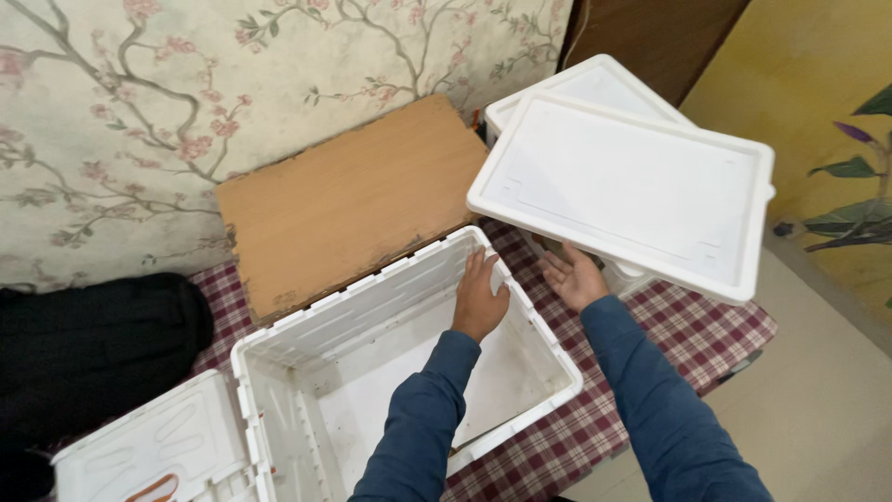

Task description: The person assembles a white plastic storage box by unfolding its sides and securing the lid. They then repeat the process with a second, smaller box, unfolding its sides and closing the lid. The person handles the boxes by hand on a checkered surface.

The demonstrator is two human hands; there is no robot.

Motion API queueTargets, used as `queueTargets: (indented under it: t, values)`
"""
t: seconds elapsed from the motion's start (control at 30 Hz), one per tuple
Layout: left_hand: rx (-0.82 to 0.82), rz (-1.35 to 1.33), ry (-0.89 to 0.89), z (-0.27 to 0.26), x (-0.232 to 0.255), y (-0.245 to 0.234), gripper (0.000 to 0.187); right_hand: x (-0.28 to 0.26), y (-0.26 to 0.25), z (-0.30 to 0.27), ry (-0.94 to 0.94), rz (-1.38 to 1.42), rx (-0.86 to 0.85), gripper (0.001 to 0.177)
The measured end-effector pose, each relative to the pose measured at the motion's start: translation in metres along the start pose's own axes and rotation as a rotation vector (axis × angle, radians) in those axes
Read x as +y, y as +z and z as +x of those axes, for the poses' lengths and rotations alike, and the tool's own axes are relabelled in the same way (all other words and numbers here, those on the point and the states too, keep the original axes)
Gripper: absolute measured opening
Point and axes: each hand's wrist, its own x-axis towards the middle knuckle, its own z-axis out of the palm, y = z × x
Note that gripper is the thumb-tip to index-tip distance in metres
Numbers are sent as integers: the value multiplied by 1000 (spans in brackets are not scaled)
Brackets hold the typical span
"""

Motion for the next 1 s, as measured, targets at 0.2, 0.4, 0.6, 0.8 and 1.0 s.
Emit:
queueTargets:
  t: [0.2,0.4,0.6,0.8,1.0]
  values:
    - [-2,-237,-65,-4,13,26,55,-20,-20,-3,-93,353,15,60]
    - [-11,-225,-105,-11,35,39,62,-22,-27,7,-162,461,10,46]
    - [39,-578,-280,-6,45,42,66,-14,-25,-19,-247,361,-88,41]
    - [56,-1067,-512,-3,60,43,87,-19,-10,-66,-257,326,-196,39]
    - [233,-1133,-186,-16,99,42,76,-8,4,-112,-191,272,-377,41]
